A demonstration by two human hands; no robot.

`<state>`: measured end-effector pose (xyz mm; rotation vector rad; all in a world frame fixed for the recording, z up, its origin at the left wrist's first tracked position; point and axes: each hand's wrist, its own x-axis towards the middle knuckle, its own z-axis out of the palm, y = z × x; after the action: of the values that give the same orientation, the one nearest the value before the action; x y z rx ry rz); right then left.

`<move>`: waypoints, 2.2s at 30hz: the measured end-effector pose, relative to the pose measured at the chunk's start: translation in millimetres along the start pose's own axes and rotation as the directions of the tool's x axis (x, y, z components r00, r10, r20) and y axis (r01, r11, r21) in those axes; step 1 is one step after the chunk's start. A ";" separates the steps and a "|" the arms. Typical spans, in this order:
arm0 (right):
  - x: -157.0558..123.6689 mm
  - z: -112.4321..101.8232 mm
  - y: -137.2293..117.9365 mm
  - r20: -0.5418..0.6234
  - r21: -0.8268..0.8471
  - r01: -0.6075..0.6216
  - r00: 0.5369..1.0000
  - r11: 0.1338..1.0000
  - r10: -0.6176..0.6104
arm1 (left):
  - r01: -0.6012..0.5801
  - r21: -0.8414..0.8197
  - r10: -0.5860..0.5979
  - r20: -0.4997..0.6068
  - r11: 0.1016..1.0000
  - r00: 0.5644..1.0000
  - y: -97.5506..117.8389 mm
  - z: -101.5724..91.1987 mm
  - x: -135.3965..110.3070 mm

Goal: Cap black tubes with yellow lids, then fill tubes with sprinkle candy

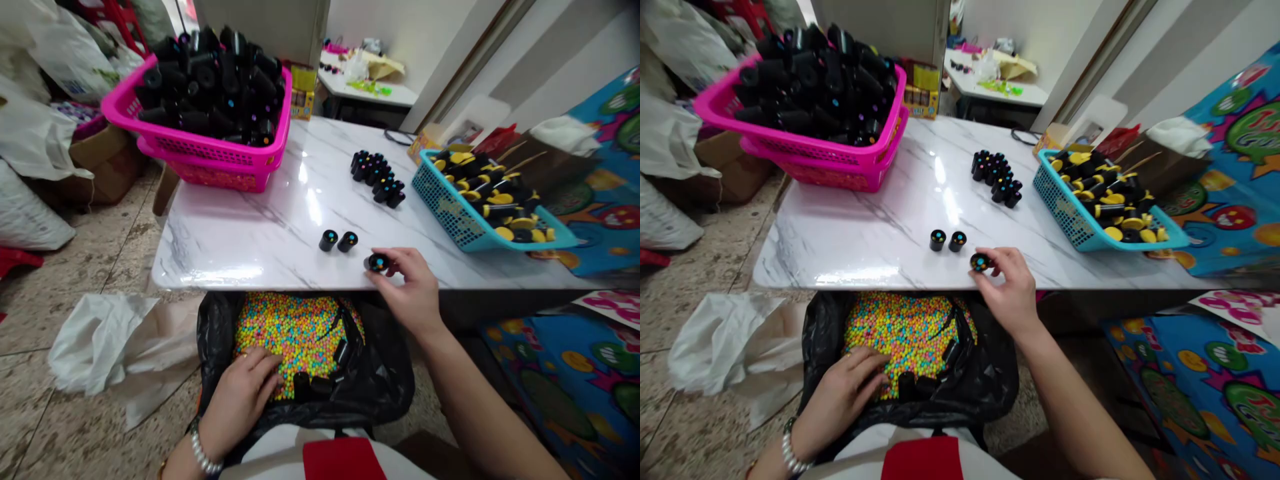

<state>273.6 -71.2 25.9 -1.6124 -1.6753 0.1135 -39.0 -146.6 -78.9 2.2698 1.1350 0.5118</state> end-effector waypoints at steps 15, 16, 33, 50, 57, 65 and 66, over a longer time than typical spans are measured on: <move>14.3 4.1 16.5 0.090 0.146 -0.077 0.994 0.986 0.064 | -0.076 -0.042 0.081 0.132 0.996 0.988 16.2 -41.1 38.4; -0.9 -0.8 9.4 0.170 0.116 -0.021 0.985 0.993 0.001 | -0.078 -0.054 0.087 0.196 0.996 0.977 17.3 -35.1 31.4; -64.8 27.7 -10.6 0.788 0.077 0.450 0.519 0.890 -0.330 | 0.071 -0.167 -0.096 -0.145 0.983 0.985 16.5 -24.2 10.3; -63.3 94.3 -49.8 0.756 -0.040 0.242 0.642 0.969 -0.129 | 0.070 -0.197 -0.096 -0.125 0.978 0.988 6.4 -10.1 6.4; -53.9 83.9 -42.4 0.719 0.036 0.565 0.559 0.824 -0.414 | 0.168 -0.130 -0.182 -0.110 0.977 0.977 2.6 -8.5 2.1; -53.7 77.3 -43.0 0.805 0.174 0.547 0.400 0.819 -0.438 | 0.200 -0.073 -0.205 -0.069 0.977 0.976 4.4 -7.2 7.9; -54.0 72.0 -43.0 0.800 0.209 0.503 0.406 0.839 -0.442 | 0.200 -0.081 -0.206 -0.076 0.976 0.975 3.9 -6.7 7.6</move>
<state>190.5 -94.5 -24.2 -1.0534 -2.8596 0.6255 -36.0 -140.3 -70.6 2.0580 1.3511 0.5617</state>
